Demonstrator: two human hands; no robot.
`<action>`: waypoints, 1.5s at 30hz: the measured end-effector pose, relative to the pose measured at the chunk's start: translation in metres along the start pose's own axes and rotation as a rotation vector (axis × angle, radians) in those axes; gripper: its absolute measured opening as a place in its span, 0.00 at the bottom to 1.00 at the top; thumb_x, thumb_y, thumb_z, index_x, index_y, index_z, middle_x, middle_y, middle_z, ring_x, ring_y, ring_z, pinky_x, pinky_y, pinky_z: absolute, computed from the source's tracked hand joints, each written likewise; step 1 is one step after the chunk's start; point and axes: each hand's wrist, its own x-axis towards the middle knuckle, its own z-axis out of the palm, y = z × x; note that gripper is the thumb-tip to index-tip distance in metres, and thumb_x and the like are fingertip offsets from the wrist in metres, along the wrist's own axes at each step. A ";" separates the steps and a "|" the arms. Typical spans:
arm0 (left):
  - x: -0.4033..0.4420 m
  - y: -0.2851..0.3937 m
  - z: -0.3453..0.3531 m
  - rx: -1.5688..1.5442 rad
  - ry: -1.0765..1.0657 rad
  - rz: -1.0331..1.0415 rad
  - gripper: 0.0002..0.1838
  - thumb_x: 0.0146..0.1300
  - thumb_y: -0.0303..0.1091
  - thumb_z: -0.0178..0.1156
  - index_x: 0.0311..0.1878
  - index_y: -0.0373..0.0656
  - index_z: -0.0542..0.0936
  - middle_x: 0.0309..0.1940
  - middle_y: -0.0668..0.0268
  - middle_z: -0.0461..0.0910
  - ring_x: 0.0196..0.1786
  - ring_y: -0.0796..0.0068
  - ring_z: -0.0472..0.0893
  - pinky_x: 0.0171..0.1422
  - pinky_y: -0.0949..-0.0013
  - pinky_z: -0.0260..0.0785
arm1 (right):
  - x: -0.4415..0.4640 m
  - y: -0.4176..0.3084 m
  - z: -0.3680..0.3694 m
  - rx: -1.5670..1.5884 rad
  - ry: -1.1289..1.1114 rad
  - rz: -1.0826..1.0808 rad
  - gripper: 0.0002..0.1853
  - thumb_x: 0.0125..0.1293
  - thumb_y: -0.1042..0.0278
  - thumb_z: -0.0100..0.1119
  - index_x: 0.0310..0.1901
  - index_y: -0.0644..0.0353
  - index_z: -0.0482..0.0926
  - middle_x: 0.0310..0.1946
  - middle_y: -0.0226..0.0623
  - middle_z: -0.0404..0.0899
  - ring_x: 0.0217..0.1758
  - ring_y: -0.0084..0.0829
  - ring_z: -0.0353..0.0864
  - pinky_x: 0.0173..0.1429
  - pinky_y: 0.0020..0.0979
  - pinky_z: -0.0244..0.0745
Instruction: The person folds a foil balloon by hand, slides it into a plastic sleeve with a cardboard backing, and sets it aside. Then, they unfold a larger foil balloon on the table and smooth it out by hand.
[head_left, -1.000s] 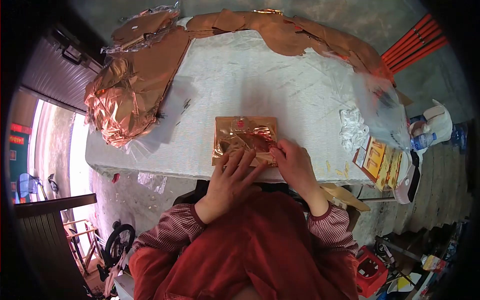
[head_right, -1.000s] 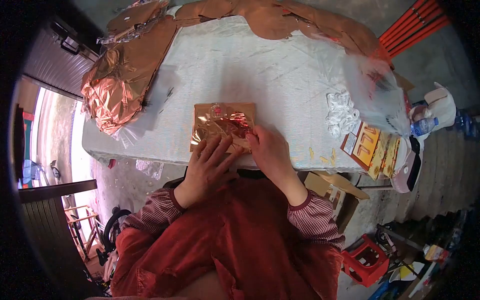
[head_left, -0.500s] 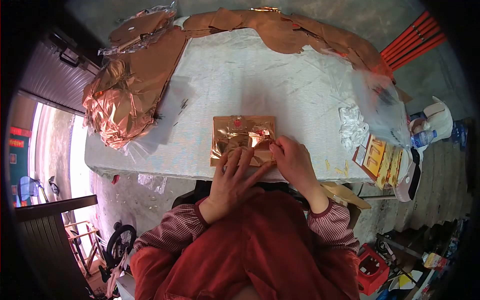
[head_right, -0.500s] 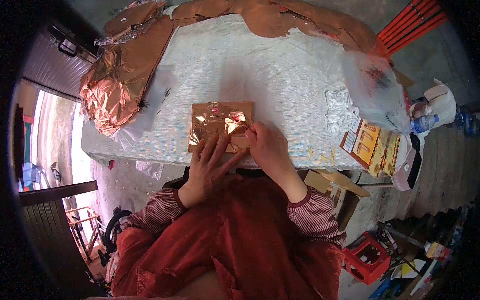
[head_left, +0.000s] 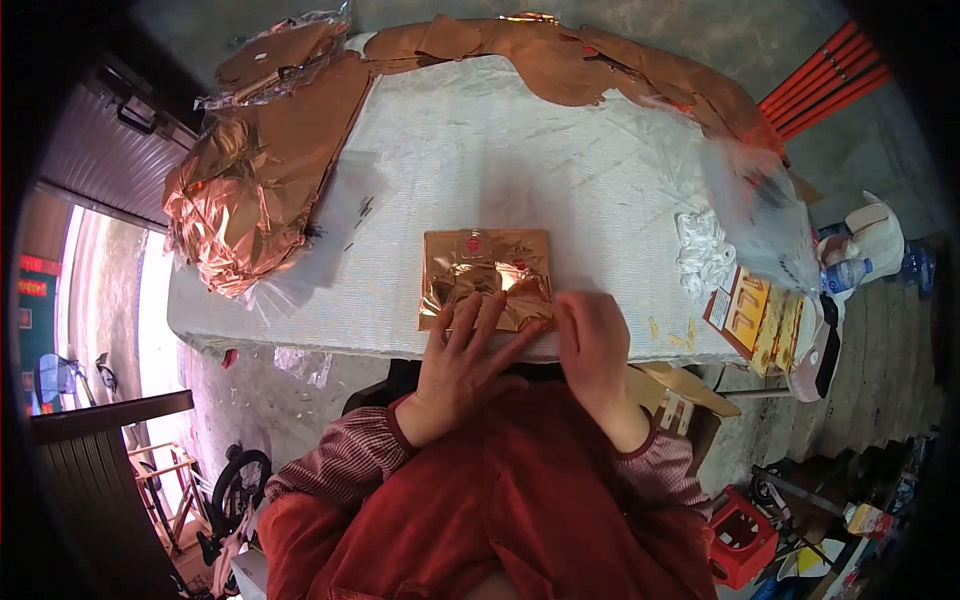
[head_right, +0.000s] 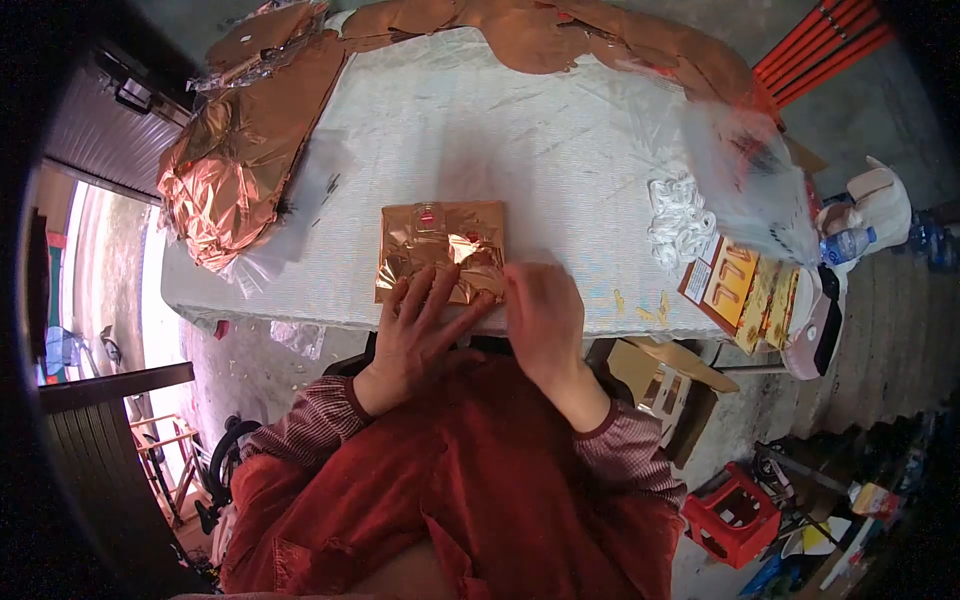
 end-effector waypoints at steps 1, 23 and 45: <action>0.000 0.000 0.000 0.003 -0.002 0.006 0.46 0.46 0.64 0.64 0.71 0.72 0.62 0.72 0.57 0.58 0.69 0.53 0.62 0.68 0.46 0.58 | -0.008 -0.003 -0.002 -0.092 0.058 -0.167 0.13 0.63 0.71 0.58 0.48 0.63 0.77 0.41 0.45 0.80 0.48 0.49 0.79 0.52 0.45 0.71; -0.026 -0.019 -0.014 -0.081 -0.009 -0.044 0.38 0.50 0.50 0.67 0.66 0.51 0.71 0.71 0.56 0.61 0.73 0.52 0.59 0.73 0.47 0.51 | -0.046 -0.001 0.016 -0.295 -0.165 -0.276 0.36 0.60 0.53 0.61 0.65 0.68 0.66 0.67 0.51 0.64 0.71 0.48 0.61 0.73 0.48 0.55; -0.027 -0.030 -0.009 -0.142 0.061 0.014 0.37 0.52 0.49 0.66 0.65 0.47 0.71 0.67 0.60 0.67 0.71 0.60 0.64 0.74 0.52 0.53 | -0.046 -0.007 0.015 -0.248 -0.198 -0.219 0.38 0.61 0.54 0.61 0.67 0.69 0.62 0.69 0.52 0.60 0.74 0.50 0.56 0.72 0.53 0.53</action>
